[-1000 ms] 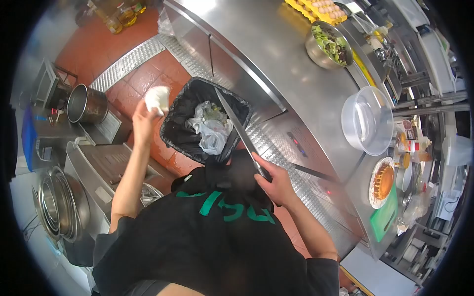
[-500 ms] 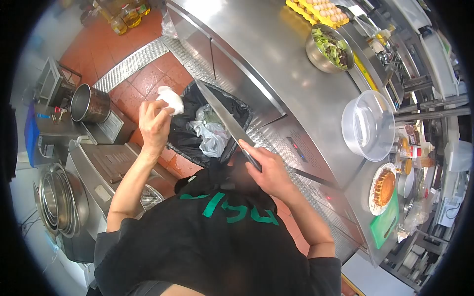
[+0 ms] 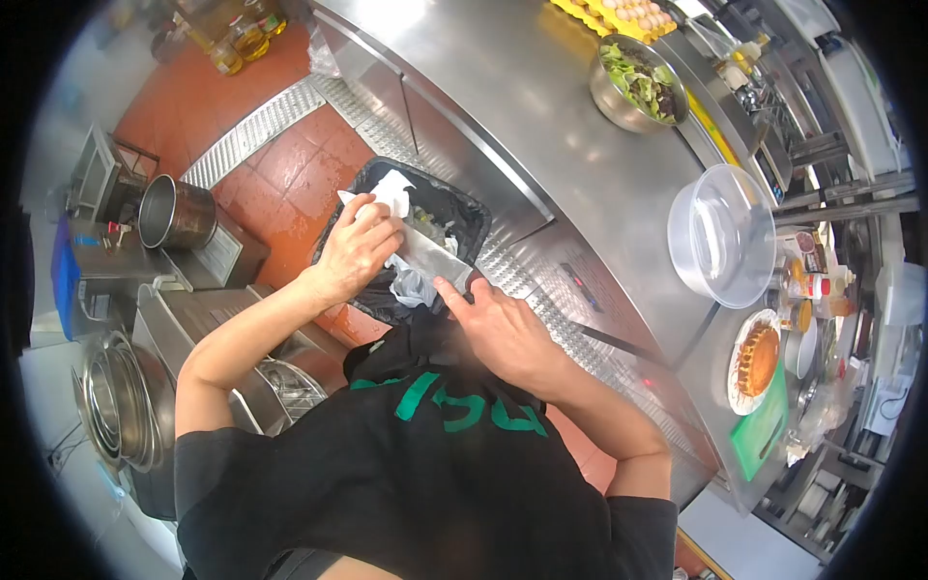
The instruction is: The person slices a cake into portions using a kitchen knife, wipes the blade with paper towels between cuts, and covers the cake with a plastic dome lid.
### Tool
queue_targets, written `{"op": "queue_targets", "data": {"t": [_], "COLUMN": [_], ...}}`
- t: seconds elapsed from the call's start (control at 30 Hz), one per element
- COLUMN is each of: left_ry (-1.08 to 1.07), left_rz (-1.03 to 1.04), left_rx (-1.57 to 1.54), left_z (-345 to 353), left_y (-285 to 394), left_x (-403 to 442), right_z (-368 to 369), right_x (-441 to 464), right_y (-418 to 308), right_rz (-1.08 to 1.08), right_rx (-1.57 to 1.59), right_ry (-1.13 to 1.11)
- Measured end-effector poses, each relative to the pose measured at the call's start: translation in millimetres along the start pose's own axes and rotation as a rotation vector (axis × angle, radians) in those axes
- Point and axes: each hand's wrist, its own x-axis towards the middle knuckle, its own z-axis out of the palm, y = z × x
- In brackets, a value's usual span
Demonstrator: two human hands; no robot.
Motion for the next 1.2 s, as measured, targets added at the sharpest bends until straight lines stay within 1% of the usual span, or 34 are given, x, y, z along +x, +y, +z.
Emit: {"op": "queue_targets", "data": {"t": [0.07, 0.1, 0.17, 0.2, 0.27, 0.3, 0.33, 0.37, 0.4, 0.43, 0.5, 0.53, 0.57, 0.6, 0.63, 0.67, 0.7, 0.73, 0.77, 0.8, 0.83, 0.87, 0.93, 0.97, 1.0, 1.03, 1.07, 1.1, 1.13, 1.17, 1.2], "left_ry": [0.095, 0.094, 0.185, 0.182, 0.251, 0.264, 0.236, 0.194, 0.027, -0.137, -0.319, -0.560, -0.683, -0.766, -0.785, -0.836, -0.666, -0.662, -0.660, -0.645, -0.639, -0.626, -0.610, -0.601, -0.575, -0.481, -0.396, -0.287, -0.234, -0.122, -0.086], "left_rz": [-0.037, -0.037, -0.066, -0.060, -0.143, -0.167, -0.240, -0.305, -0.476, -0.599, -0.516, -0.635, -0.676, -0.622, -0.431, -0.407, -0.210, -0.263, -0.317, -0.324, -0.329, -0.249, -0.098, -0.026, -0.033, -0.017, -0.026, -0.121, -0.133, -0.205, -0.228], "left_rx": [-0.020, -0.022, -0.069, -0.074, -0.100, -0.119, -0.177, -0.107, -0.162, -0.113, -0.098, -0.127, -0.149, -0.160, -0.257, -0.456, -0.671, -0.828, -0.988, -1.078, -1.173, -1.259, -1.439, -1.533, -1.571, -1.567, -1.624, -1.626, -1.561, -1.590, -1.605], "left_z": [7, 11, 17, 22, 36, 46, 64, 92, 120, 162, 195, 189, 177, 183, 189, 173, 157, 128, 104, 96, 96, 103, 117, 123, 131, 133, 147, 155, 163, 170, 181], "left_y": [-1, -2, -6, -7, -14, -19, -27, -41, -56, -77, -85, -66, -43, -28, -16, 12, 44, 86, 130, 165, 201, 237, 302, 335, 366, 397, 423, 450, 468, 491, 507], "left_x": [-4, -6, -9, -12, -17, -22, -33, -49, -74, -116, -138, -118, -83, -61, -37, 18, 68, 131, 193, 240, 285, 331, 420, 468, 513, 556, 601, 645, 691, 734, 777], "right_z": [3, 3, 2, 2, 0, 2, 7, 12, 15, 13, 2, -1, -12, -20, -24, -28, -29, -28, -25, -26, -28, -29, -24, -18, -7, 3, 4, 10, 16, 22, 25], "right_x": [-2, -2, -3, -5, -16, -25, -36, -48, -63, -78, -113, -133, -152, -175, -196, -218, -242, -268, -293, -318, -345, -376, -428, -453, -472, -488, -500, -510, -518, -524, -529], "right_y": [2, 3, 3, 3, 7, 9, 13, 16, 21, 22, 32, 37, 37, 40, 42, 48, 55, 66, 78, 88, 96, 100, 103, 107, 107, 106, 101, 99, 97, 97, 95], "right_rz": [0.017, 0.018, 0.049, 0.056, 0.104, 0.138, 0.191, 0.258, 0.279, 0.356, 0.569, 0.625, 0.701, 0.776, 0.830, 0.845, 0.851, 0.844, 0.873, 0.874, 0.883, 0.905, 1.086, 1.099, 1.164, 1.230, 1.317, 1.340, 1.389, 1.436, 1.460], "right_rx": [0.031, 0.033, 0.080, 0.085, 0.143, 0.147, 0.168, 0.191, 0.176, 0.152, 0.147, 0.287, 0.340, 0.409, 0.479, 0.465, 0.470, 0.469, 0.434, 0.367, 0.296, 0.290, 0.298, 0.276, 0.342, 0.417, 0.558, 0.554, 0.550, 0.546, 0.547], "right_ry": [0.021, 0.020, 0.012, 0.015, 0.003, 0.017, 0.010, 0.019, 0.156, 0.215, 0.187, 0.312, 0.406, 0.495, 0.586, 0.627, 0.822, 1.014, 1.137, 1.229, 1.318, 1.336, 1.403, 1.423, 1.512, 1.599, 1.698, 1.712, 1.821, 1.932, 1.984]}}
